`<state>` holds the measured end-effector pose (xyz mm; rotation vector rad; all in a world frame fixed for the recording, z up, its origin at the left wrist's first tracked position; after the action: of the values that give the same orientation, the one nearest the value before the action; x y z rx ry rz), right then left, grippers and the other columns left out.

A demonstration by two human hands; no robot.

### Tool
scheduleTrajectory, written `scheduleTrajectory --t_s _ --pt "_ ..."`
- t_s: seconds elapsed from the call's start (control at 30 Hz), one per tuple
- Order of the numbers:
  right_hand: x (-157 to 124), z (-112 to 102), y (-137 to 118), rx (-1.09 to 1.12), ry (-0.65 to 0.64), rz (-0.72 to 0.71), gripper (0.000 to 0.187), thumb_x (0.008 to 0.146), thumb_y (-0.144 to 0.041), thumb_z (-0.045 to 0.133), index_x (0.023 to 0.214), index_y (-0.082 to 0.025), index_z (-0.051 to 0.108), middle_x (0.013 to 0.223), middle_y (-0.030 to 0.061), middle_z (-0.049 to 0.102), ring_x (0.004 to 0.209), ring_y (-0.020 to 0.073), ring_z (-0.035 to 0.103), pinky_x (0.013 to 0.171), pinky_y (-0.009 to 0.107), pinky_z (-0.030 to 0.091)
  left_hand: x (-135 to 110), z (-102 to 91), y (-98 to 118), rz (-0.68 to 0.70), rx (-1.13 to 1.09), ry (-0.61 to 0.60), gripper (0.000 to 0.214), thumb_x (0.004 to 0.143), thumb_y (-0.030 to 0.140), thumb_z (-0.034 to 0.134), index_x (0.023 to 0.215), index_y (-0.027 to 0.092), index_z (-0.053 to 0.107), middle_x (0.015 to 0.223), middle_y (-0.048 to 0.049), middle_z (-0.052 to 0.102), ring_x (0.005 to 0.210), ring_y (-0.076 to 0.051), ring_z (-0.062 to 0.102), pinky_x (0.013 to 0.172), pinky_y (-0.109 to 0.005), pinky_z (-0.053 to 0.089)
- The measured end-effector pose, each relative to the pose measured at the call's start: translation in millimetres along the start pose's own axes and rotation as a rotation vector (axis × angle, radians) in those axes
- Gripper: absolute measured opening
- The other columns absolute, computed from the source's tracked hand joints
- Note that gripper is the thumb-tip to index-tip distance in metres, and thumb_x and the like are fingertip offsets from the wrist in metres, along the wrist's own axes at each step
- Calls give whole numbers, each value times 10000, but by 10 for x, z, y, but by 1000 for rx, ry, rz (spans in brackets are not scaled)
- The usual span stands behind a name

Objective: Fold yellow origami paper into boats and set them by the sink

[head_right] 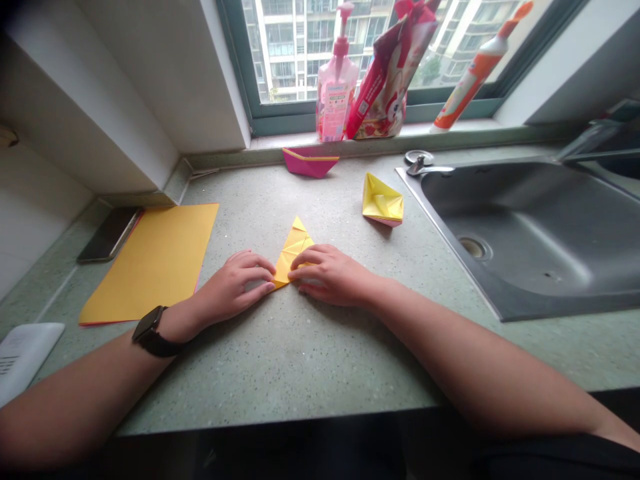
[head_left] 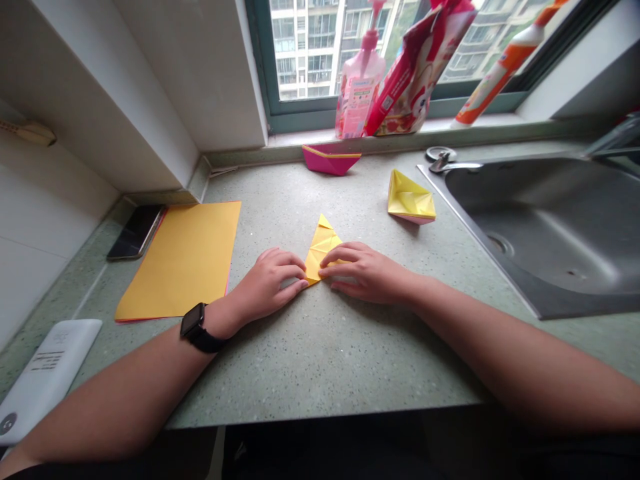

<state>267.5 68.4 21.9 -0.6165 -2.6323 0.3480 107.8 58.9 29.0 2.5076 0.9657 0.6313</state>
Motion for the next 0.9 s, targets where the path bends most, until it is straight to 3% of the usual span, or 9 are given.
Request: scheduleTrajectory --t_s 0.47,0.9 --pt "-13 -5 -49 93 -77 -41 382 1040 -350 720 1418 -384 760 1332 87 732 1229 279 654 1111 535 527 -12 51 -176 -127 -16 12 177 1040 332 711 896 230 719 1314 -81 694 1273 -285 632 1183 -539 466" --pt "0 12 -80 44 -126 -13 403 1021 -354 732 1422 -385 760 1345 92 723 1255 298 636 1143 575 505 -8 27 -160 -136 -12 30 161 1027 295 716 881 228 702 1291 -71 704 1254 -272 641 1176 -532 484"
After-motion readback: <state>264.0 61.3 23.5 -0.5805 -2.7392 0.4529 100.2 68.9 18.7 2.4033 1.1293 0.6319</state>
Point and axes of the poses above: each hand's wrist, its own x-axis towards the middle knuckle, its own z-axis out of the palm, y = z × x, the point moved 9 cm from there along x, towards the middle knuckle
